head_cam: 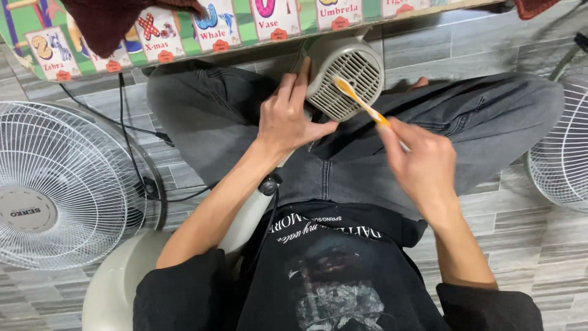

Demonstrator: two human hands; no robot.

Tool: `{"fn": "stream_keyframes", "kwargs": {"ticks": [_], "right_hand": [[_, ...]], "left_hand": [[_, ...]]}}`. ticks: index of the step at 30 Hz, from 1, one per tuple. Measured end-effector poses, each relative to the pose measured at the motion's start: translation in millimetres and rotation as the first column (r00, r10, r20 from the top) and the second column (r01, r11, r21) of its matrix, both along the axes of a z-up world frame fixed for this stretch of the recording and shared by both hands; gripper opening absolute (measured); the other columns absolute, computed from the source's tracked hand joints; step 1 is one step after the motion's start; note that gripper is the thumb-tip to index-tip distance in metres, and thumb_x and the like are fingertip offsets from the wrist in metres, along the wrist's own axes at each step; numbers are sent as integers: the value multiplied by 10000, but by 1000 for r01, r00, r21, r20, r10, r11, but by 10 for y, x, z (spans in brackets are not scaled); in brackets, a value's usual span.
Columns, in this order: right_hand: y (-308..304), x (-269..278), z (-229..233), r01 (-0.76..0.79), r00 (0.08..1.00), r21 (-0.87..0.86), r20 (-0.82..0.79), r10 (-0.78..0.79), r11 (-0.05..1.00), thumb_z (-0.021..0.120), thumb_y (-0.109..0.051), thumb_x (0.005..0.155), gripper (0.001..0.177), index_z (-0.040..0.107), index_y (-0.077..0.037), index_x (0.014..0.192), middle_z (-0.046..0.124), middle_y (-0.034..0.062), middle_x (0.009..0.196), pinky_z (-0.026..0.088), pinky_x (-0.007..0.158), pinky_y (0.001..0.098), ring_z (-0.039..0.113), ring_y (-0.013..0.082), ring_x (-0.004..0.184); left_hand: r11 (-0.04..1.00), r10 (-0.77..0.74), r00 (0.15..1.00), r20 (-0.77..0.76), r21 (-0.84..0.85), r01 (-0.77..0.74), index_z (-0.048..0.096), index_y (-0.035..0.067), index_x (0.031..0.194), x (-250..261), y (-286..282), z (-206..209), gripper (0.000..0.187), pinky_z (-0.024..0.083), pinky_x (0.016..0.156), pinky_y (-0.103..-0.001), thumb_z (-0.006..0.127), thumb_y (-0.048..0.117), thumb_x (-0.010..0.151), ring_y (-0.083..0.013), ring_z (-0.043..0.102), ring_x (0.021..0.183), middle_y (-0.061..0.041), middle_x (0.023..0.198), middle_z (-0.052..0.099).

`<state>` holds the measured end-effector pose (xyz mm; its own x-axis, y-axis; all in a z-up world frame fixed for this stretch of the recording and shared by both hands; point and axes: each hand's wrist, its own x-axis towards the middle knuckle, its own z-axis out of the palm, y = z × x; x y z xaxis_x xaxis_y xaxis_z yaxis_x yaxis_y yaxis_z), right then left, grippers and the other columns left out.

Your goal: Cleaning the motor housing of a disassembled electric fan using a toothbrush and a cloth.

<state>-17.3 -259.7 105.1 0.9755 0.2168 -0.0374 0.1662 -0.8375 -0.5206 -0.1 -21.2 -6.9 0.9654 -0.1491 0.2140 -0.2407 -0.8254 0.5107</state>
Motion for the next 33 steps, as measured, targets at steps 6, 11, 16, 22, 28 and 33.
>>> {"fn": "stream_keyframes", "kwargs": {"ticks": [6,11,16,22,28,33], "right_hand": [[-23,-58,-69,77,997,107,-12,-76,991,742,17,991,154,776,127,1094,770,207,913,466,511,348,637,247,581],[42,-240,-105,58,998,150,-35,-54,987,723,-5,966,148,777,113,1037,751,196,815,447,451,355,597,229,509],[-331,-215,-45,114,992,105,-69,-107,988,752,-18,981,193,765,138,1094,771,227,925,477,532,343,662,247,613],[-254,-11,-56,11,999,57,-45,-9,998,750,-87,990,164,778,57,1063,741,182,841,459,547,387,595,316,552],[-171,133,62,55,983,11,-176,-53,998,731,-197,980,204,802,-24,1061,636,165,629,431,509,408,531,340,475],[-247,-30,-247,83,991,118,-118,-69,990,769,-286,1019,185,827,-124,1088,764,151,910,571,702,520,707,411,898]], "left_hand": [[999,-16,999,27,34,15,462,-63,1460,-70,-62,-18,1067,599,556,-319,969,474,689,-224,671,644,-153,1142,618],[1000,2,1000,29,15,-3,456,-57,1467,-65,-32,11,1133,588,522,-333,991,492,632,-239,662,600,-177,1158,631],[999,-49,999,20,1,49,439,-98,1470,-39,-16,-73,1149,592,488,-288,1000,510,673,-194,650,593,-164,1090,645],[999,-27,998,56,42,25,460,-89,1453,-54,-40,-29,1088,563,479,-320,970,515,706,-228,643,591,-196,1146,616],[994,-15,999,44,109,10,482,-129,1407,-26,-58,40,1102,552,469,-332,941,541,662,-255,662,588,-216,1114,635],[956,105,978,180,253,-149,581,57,1405,-36,-229,-154,1258,614,568,-413,838,836,451,-296,726,625,-115,1116,655]]}}
